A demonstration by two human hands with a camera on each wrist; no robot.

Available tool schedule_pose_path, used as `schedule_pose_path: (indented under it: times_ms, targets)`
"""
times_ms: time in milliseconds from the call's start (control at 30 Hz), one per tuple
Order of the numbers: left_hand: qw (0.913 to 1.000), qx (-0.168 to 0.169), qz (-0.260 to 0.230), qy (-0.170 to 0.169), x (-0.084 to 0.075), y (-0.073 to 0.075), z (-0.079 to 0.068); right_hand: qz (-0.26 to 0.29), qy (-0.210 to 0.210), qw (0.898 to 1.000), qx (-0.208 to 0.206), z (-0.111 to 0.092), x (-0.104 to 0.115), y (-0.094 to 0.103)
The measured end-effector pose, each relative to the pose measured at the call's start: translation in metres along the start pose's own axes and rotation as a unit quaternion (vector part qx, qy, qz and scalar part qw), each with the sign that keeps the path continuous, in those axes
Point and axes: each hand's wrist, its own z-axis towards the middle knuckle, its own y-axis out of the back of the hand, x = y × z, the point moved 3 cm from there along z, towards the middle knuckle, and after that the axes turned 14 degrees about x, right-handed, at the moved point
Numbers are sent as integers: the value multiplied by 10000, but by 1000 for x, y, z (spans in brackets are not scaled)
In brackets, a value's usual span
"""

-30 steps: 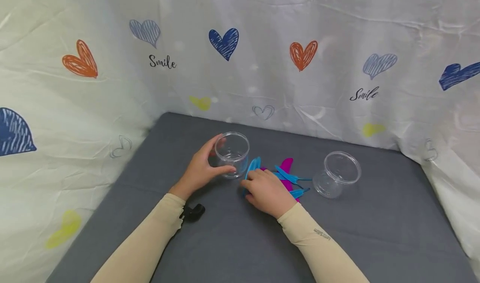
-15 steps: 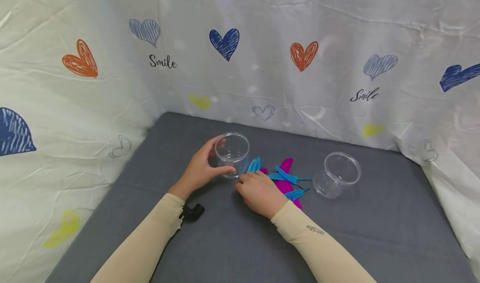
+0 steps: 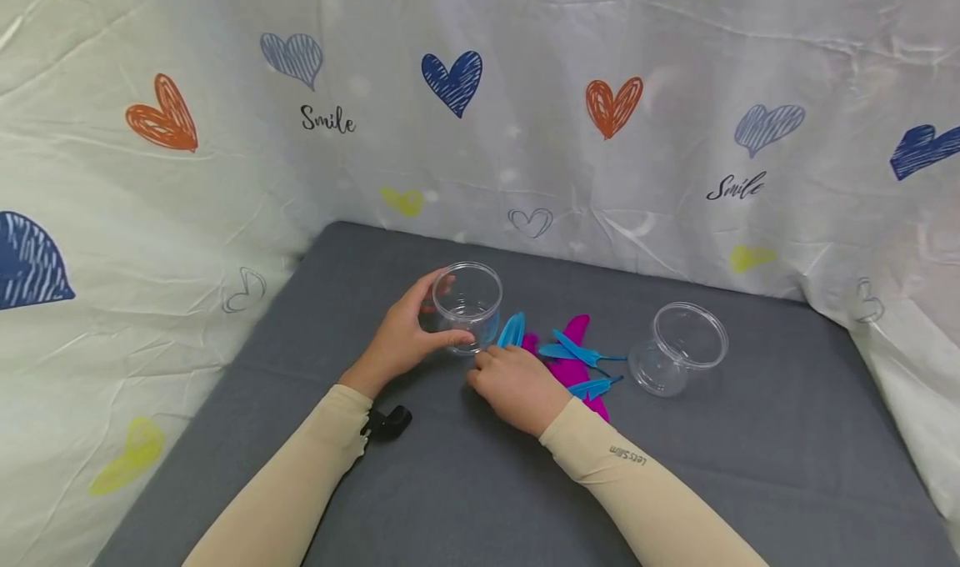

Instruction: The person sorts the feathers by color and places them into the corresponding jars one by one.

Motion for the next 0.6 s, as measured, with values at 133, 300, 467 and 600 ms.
schedule_pose_path:
  times_ms: [133, 300, 467, 600]
  targets:
    - [10000, 2, 26, 5, 1, 0, 0, -77, 32, 9999, 85, 1, -1, 0]
    - [10000, -11, 35, 8, 2, -1, 1, -220, 130, 9997, 65, 1, -1, -1]
    - [10000, -21, -10, -16, 3, -2, 2, -96, 297, 9995, -11, 0, -1, 0]
    - [10000, -29, -20, -9, 2, -1, 2, 464, 437, 9977, -240, -2, -4, 6]
